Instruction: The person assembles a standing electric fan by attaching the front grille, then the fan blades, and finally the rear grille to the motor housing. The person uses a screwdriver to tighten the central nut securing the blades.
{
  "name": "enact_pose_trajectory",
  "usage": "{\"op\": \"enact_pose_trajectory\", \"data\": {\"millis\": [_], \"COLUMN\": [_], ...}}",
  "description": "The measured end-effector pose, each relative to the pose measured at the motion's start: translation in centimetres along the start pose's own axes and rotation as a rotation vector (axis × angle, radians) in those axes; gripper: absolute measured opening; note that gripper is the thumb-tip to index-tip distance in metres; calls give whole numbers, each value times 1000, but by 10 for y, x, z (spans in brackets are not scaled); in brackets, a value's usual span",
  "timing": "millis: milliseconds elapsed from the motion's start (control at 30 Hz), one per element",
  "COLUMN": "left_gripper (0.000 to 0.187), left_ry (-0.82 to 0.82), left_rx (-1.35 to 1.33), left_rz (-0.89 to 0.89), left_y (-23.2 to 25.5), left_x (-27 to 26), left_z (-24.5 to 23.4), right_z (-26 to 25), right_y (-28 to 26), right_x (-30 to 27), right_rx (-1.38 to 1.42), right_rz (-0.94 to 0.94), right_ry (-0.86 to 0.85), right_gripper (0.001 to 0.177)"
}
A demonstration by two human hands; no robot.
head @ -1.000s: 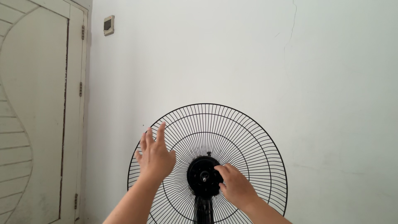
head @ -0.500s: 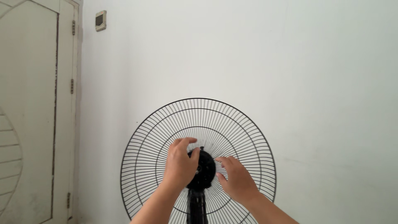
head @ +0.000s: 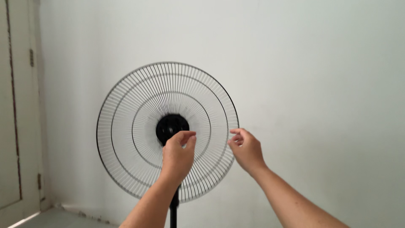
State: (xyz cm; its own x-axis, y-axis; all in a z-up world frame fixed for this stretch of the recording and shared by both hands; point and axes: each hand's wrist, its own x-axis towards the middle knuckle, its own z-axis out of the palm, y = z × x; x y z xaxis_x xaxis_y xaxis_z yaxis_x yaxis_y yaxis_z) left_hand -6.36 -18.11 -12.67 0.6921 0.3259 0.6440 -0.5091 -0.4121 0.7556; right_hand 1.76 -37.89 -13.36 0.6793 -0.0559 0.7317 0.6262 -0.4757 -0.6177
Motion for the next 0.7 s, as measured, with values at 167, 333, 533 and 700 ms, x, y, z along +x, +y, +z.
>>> {"op": "enact_pose_trajectory", "data": {"millis": [167, 333, 533, 700], "left_gripper": [27, 27, 27, 27], "left_ry": [-7, -94, -169, -236], "left_rx": [-49, -117, -272, -331], "left_rz": [-119, -313, -438, -474], "left_y": [4, 8, -17, -46], "left_x": [-62, -114, -159, -171], "left_z": [-4, 11, 64, 102], "right_z": [-45, -87, -135, -157], "right_y": [-1, -3, 47, 110], "right_x": [-55, -102, -145, -159], "right_rx": [-88, -101, -227, -266], "right_rz": [61, 121, 206, 383], "right_ry": [20, -1, -36, -88], "right_gripper": [34, 32, 30, 28]}}
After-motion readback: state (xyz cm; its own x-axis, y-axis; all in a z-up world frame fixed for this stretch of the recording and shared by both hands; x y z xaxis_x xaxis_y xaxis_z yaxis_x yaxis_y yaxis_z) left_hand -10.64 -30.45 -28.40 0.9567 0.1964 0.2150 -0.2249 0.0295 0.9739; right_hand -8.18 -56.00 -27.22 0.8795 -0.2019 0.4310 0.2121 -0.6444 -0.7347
